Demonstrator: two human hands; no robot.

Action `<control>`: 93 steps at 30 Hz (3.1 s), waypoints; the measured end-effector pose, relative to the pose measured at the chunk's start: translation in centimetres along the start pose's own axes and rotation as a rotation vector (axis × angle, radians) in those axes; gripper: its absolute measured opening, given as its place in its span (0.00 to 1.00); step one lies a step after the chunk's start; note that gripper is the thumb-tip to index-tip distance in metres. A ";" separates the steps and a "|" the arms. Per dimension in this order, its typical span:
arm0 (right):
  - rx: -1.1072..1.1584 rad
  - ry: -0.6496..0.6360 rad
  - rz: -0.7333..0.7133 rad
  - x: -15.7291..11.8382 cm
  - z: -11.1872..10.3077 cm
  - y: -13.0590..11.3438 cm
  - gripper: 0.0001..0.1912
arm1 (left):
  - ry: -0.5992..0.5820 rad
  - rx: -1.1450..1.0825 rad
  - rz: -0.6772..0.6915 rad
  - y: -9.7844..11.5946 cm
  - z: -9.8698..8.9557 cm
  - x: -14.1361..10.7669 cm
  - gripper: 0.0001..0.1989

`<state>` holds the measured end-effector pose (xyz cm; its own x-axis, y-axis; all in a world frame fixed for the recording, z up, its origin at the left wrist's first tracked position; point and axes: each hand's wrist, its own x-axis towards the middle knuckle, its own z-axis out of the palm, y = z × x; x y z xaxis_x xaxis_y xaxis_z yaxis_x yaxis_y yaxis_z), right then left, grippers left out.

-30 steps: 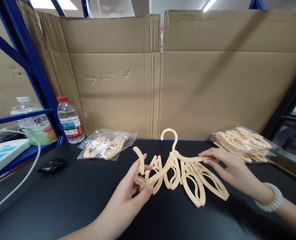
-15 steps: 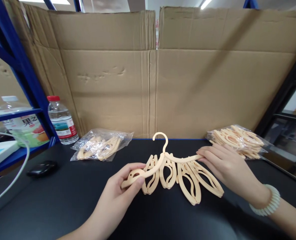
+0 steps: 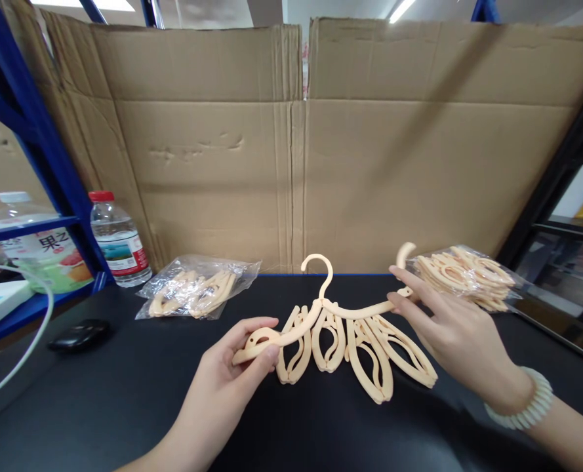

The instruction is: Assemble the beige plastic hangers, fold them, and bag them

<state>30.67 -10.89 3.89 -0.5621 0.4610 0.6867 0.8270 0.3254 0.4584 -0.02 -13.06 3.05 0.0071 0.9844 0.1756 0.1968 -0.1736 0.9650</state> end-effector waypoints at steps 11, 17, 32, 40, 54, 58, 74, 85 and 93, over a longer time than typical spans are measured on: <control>0.707 0.024 0.243 -0.3 1.7 -0.6 0.10 | -0.012 -0.033 -0.019 -0.3 -0.1 0.4 0.18; 1.170 -0.107 0.465 0.3 1.2 -0.1 0.04 | 0.038 -0.089 -0.023 0.1 0.1 0.1 0.19; 1.887 -0.290 0.719 0.9 0.2 -3.0 0.18 | -0.149 -0.258 -0.068 0.5 1.0 -0.4 0.17; 1.756 -0.476 0.594 1.1 -1.6 -6.2 0.07 | -0.262 -0.152 0.018 0.3 1.8 -1.2 0.11; 1.524 -0.608 0.215 0.2 -3.2 -6.7 0.24 | -0.288 -0.104 0.016 0.8 1.6 -1.5 0.08; 1.507 -0.608 0.200 0.5 -3.4 -6.6 0.24 | -0.367 -0.103 0.021 0.6 1.8 -1.7 0.08; 1.481 -0.574 0.207 0.6 -3.6 -6.2 0.19 | -0.427 -0.144 0.024 0.6 1.9 -1.8 0.09; 1.445 -0.583 0.177 1.0 -4.1 -6.1 0.19 | -0.464 -0.292 -0.059 0.7 2.2 -1.9 0.09; 1.588 -0.579 0.304 1.2 -4.0 -6.0 0.12 | -0.346 -0.288 -0.138 0.9 2.1 -1.6 0.14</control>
<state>25.12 -15.57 4.24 -0.6259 0.7552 0.1947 0.2757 0.4478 -0.8506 2.23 -14.71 3.27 0.3359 0.9418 0.0138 -0.0610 0.0071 0.9981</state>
